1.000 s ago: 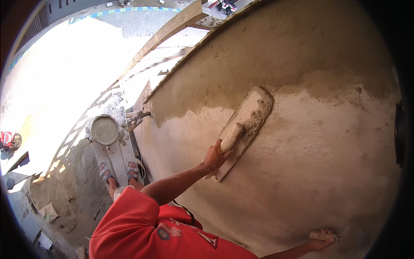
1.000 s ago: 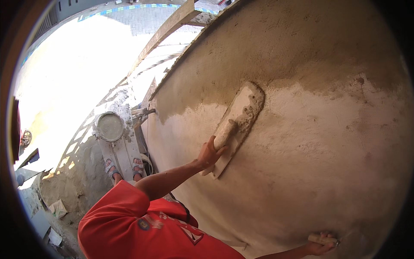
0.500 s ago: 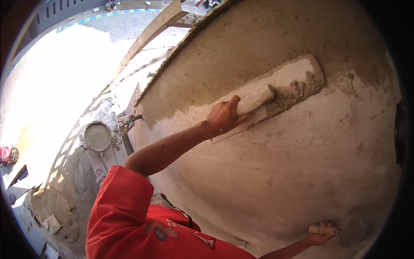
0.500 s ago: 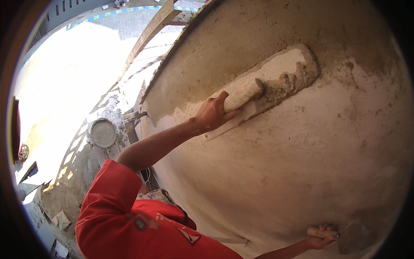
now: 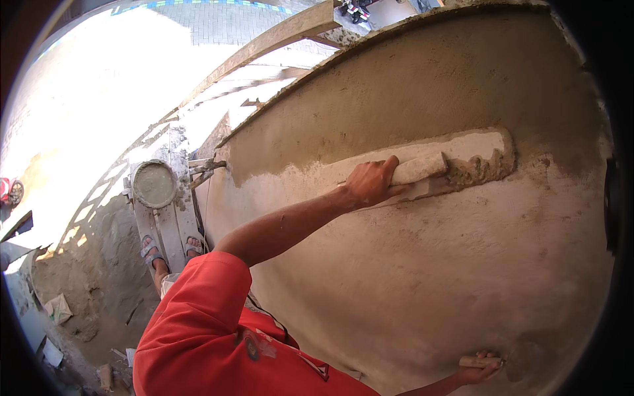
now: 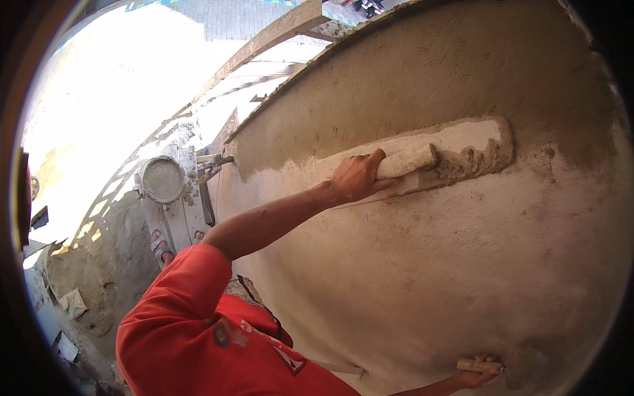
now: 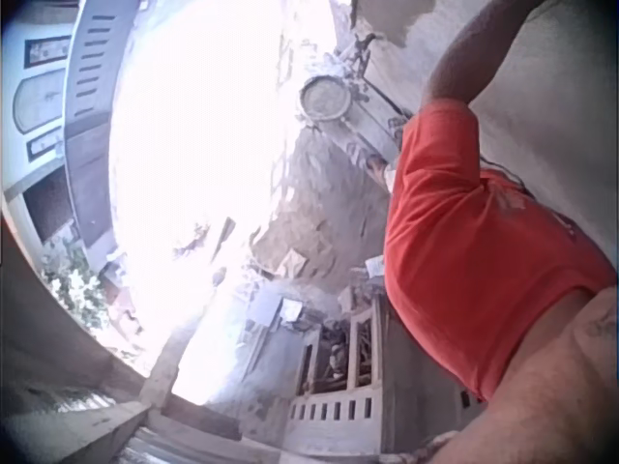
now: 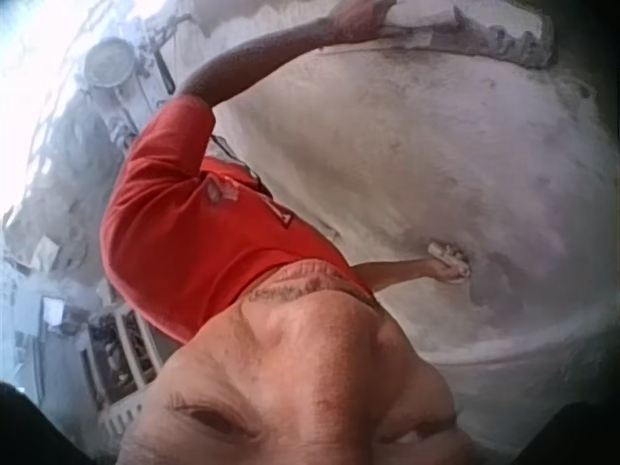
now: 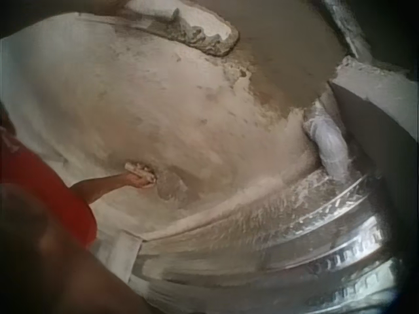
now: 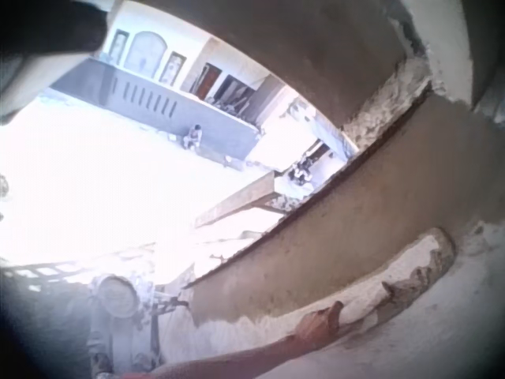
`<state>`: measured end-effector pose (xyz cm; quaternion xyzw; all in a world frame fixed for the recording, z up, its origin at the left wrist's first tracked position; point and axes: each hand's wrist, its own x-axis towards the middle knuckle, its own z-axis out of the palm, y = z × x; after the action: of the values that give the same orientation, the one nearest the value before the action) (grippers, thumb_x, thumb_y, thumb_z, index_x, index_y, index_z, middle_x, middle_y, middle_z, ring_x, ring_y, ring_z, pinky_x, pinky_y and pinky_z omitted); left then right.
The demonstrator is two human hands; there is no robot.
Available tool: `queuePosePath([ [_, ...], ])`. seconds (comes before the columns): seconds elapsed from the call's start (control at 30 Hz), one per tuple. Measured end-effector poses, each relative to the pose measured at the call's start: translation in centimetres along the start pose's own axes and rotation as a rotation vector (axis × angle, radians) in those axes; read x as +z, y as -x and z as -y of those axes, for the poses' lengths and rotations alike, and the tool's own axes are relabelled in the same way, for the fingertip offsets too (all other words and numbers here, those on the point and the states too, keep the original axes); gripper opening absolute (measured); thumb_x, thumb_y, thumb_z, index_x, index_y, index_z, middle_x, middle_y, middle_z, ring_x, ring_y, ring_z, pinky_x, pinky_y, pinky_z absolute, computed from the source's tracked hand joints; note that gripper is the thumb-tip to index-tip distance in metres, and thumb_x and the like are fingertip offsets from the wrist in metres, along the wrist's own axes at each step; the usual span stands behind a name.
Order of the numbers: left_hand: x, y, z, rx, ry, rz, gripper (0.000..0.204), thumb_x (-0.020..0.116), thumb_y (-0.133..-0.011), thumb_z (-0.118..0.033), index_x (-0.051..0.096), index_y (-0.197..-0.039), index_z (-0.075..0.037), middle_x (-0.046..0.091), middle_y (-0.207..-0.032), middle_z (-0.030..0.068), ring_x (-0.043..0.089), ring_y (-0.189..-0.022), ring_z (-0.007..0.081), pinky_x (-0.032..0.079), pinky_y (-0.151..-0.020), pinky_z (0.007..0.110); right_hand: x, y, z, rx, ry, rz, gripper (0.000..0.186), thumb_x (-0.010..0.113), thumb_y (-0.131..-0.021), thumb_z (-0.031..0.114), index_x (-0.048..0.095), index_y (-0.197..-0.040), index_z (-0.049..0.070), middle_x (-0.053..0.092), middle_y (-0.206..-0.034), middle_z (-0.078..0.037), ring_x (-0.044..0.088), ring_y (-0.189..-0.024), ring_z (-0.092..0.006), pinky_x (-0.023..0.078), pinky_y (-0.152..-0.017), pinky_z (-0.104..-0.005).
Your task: The person applies plaster to a wall using a trowel and then smooths it out with a large rectangular float.
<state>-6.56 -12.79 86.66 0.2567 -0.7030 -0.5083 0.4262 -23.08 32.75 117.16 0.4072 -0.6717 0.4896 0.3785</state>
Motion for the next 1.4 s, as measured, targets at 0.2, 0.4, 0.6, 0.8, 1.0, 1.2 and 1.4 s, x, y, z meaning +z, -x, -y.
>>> queuePosePath([
  [0.2,-0.1,1.3,2.9,-0.056,-0.004,0.060,0.062,0.070,-0.085,-0.048,0.049,-0.117,0.001,0.063,-0.068,0.0206,0.066,-0.067,0.0342,0.052,-0.062,0.044,-0.5,0.1,0.1,0.051,-0.146,0.003,0.062,0.059,-0.093,0.041,0.043,-0.134,-0.002,0.053,-0.087,-0.009,0.051,-0.070,-0.0171,0.043,-0.058,-0.0299],
  [0.4,0.1,3.8,6.2,-0.109,-0.017,0.109,0.061,0.068,-0.086,-0.049,0.047,-0.117,-0.001,0.065,-0.072,0.0211,0.066,-0.075,0.0398,0.052,-0.068,0.048,0.4,-0.1,0.7,0.079,-0.174,0.023,0.060,0.059,-0.093,0.039,0.044,-0.134,-0.003,0.053,-0.087,-0.009,0.052,-0.072,-0.0173,0.044,-0.055,-0.0279],
  [0.6,2.1,6.8,9.3,-0.112,-0.047,0.102,0.060,0.069,-0.085,-0.047,0.047,-0.117,-0.002,0.065,-0.078,0.0220,0.065,-0.082,0.0410,0.050,-0.071,0.049,1.5,0.0,2.1,0.127,-0.157,-0.034,0.055,0.057,-0.094,0.034,0.044,-0.132,-0.003,0.053,-0.084,-0.006,0.050,-0.066,-0.0162,0.043,-0.055,-0.0286],
  [0.8,2.2,8.9,10.1,-0.163,-0.033,0.035,0.063,0.069,-0.084,-0.046,0.046,-0.122,-0.001,0.066,-0.084,0.0250,0.065,-0.085,0.0432,0.050,-0.074,0.050,3.0,0.8,4.0,0.147,-0.060,-0.043,0.048,0.059,-0.090,0.040,0.051,-0.114,0.000,0.053,-0.083,-0.007,0.051,-0.062,-0.0167,0.044,-0.053,-0.0296],
  [1.0,0.7,0.8,1.2,-0.027,0.022,-0.109,0.058,0.065,-0.087,-0.051,0.047,-0.112,-0.001,0.066,-0.081,0.0246,0.065,-0.078,0.0428,0.050,-0.068,0.049,0.5,-0.2,1.9,0.096,-0.018,-0.026,0.051,0.058,-0.090,0.047,0.052,-0.108,0.000,0.055,-0.081,-0.008,0.053,-0.060,-0.0180,0.045,-0.051,-0.0301],
  [1.2,-3.9,-8.2,-14.1,0.165,0.005,-0.027,0.057,0.066,-0.089,-0.045,0.046,-0.109,0.005,0.063,-0.072,0.0229,0.065,-0.069,0.0367,0.052,-0.063,0.047,-1.0,0.1,-2.1,0.103,0.024,-0.070,0.061,0.062,-0.089,0.047,0.048,-0.120,-0.003,0.060,-0.087,-0.012,0.059,-0.067,-0.0202,0.049,-0.052,-0.0325],
  [1.4,-2.5,-5.6,-12.1,0.069,-0.044,0.014,0.057,0.068,-0.088,-0.045,0.048,-0.110,0.002,0.064,-0.074,0.0236,0.067,-0.073,0.0368,0.052,-0.068,0.047,-1.7,0.0,-2.3,0.100,-0.036,-0.109,0.059,0.061,-0.091,0.042,0.046,-0.124,-0.004,0.062,-0.088,-0.014,0.061,-0.067,-0.0220,0.052,-0.052,-0.0328],
])
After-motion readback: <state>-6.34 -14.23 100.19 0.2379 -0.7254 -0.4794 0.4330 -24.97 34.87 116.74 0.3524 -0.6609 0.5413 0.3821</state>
